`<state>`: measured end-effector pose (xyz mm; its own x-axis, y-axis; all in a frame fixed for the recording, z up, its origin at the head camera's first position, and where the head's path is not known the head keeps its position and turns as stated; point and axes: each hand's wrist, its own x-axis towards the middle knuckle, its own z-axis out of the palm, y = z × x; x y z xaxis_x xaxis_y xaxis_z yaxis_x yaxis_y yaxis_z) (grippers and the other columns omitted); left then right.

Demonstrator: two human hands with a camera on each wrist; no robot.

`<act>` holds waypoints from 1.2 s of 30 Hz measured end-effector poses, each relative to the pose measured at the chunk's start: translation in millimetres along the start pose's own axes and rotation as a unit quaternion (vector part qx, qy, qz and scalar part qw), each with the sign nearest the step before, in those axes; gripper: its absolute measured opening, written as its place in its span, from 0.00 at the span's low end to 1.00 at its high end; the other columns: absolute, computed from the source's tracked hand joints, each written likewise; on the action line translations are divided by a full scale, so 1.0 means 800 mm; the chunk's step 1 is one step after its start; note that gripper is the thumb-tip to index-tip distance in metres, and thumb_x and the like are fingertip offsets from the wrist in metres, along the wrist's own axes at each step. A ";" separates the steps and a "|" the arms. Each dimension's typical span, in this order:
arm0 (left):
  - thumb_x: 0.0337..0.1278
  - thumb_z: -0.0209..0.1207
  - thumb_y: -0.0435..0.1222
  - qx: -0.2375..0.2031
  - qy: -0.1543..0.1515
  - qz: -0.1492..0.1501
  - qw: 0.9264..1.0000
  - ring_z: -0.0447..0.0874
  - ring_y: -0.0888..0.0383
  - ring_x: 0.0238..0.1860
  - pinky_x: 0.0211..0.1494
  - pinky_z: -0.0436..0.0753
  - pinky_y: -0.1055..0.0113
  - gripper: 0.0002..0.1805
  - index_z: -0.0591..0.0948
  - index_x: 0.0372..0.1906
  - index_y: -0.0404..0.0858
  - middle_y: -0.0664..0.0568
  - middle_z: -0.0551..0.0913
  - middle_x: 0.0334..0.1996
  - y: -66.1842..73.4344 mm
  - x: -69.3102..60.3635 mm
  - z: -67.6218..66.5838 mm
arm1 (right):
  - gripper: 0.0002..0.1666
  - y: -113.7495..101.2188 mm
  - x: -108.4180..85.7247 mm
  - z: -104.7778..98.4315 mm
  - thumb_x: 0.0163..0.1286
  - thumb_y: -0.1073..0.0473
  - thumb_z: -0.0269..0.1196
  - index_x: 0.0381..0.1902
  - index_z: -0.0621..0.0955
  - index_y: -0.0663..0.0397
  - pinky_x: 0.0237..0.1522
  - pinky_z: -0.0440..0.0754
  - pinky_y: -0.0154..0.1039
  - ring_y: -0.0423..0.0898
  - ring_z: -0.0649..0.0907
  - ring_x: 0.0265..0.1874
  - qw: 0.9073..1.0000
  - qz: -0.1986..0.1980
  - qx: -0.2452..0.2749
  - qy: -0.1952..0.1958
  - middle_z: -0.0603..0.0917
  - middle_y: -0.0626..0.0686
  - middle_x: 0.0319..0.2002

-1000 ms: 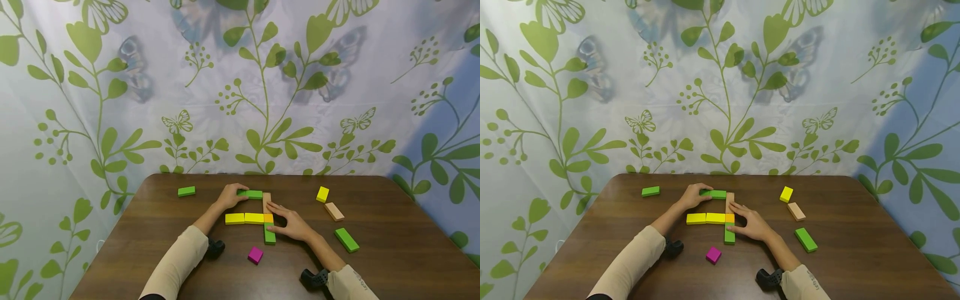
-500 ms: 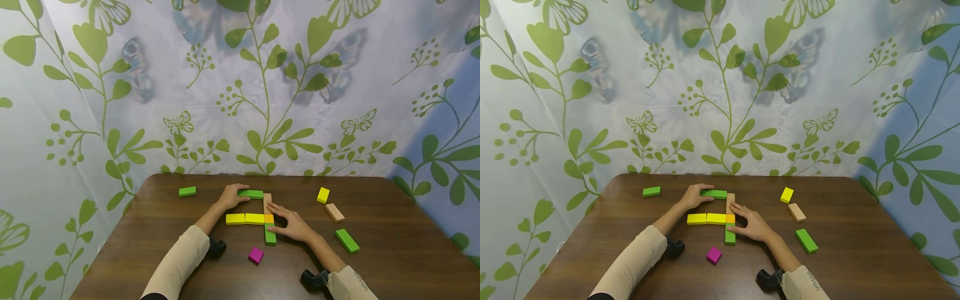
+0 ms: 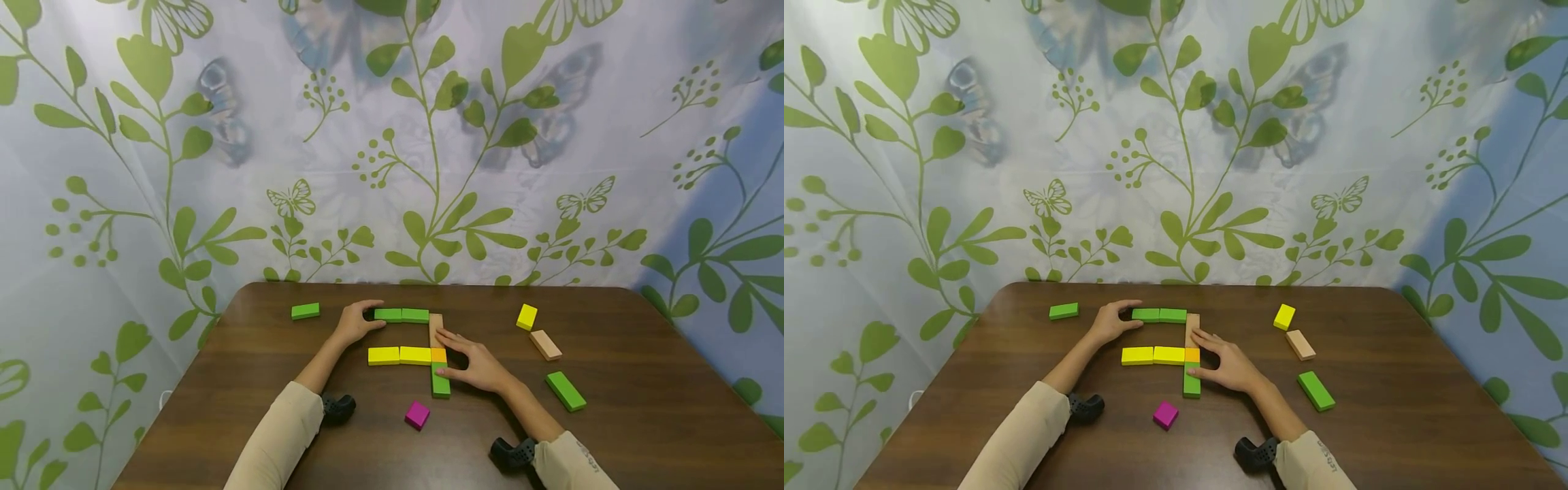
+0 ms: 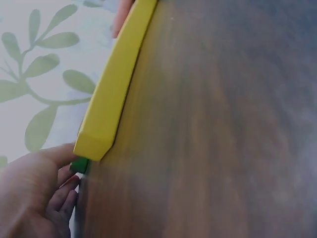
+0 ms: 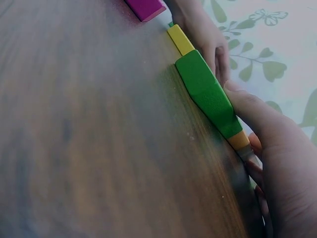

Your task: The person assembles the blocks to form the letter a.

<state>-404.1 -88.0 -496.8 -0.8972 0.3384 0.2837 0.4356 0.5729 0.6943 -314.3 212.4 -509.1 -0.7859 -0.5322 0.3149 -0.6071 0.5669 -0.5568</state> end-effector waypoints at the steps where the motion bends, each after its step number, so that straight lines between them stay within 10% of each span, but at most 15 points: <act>1: 0.50 0.66 0.37 -0.002 0.006 -0.004 1.000 0.72 0.46 0.56 0.58 0.70 0.52 0.25 0.78 0.55 0.38 0.47 0.78 0.53 -0.002 -0.002 0.000 | 0.44 0.000 0.000 0.000 0.58 0.39 0.64 0.68 0.65 0.50 0.57 0.61 0.65 0.64 0.62 0.63 1.000 -0.001 0.000 0.000 0.62 0.49 0.68; 23: 0.50 0.66 0.39 -0.020 0.029 0.010 0.999 0.72 0.45 0.56 0.58 0.70 0.52 0.26 0.77 0.57 0.36 0.44 0.77 0.53 -0.008 -0.013 -0.003 | 0.44 0.002 -0.003 0.009 0.57 0.38 0.64 0.68 0.65 0.49 0.58 0.61 0.63 0.62 0.62 0.64 1.000 0.004 -0.008 0.010 0.62 0.48 0.68; 36: 0.54 0.63 0.39 0.002 0.142 0.023 0.990 0.73 0.40 0.54 0.55 0.72 0.47 0.22 0.78 0.53 0.32 0.38 0.76 0.52 -0.038 -0.031 -0.072 | 0.45 0.000 -0.002 0.008 0.57 0.37 0.64 0.68 0.65 0.46 0.58 0.61 0.64 0.61 0.62 0.64 1.000 0.023 -0.011 0.006 0.62 0.46 0.68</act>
<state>-399.4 -156.3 -486.7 -0.8602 0.1416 0.4899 0.4766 0.5649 0.6736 -311.8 209.1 -514.7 -0.8139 -0.4980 0.2993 -0.5733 0.6040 -0.5536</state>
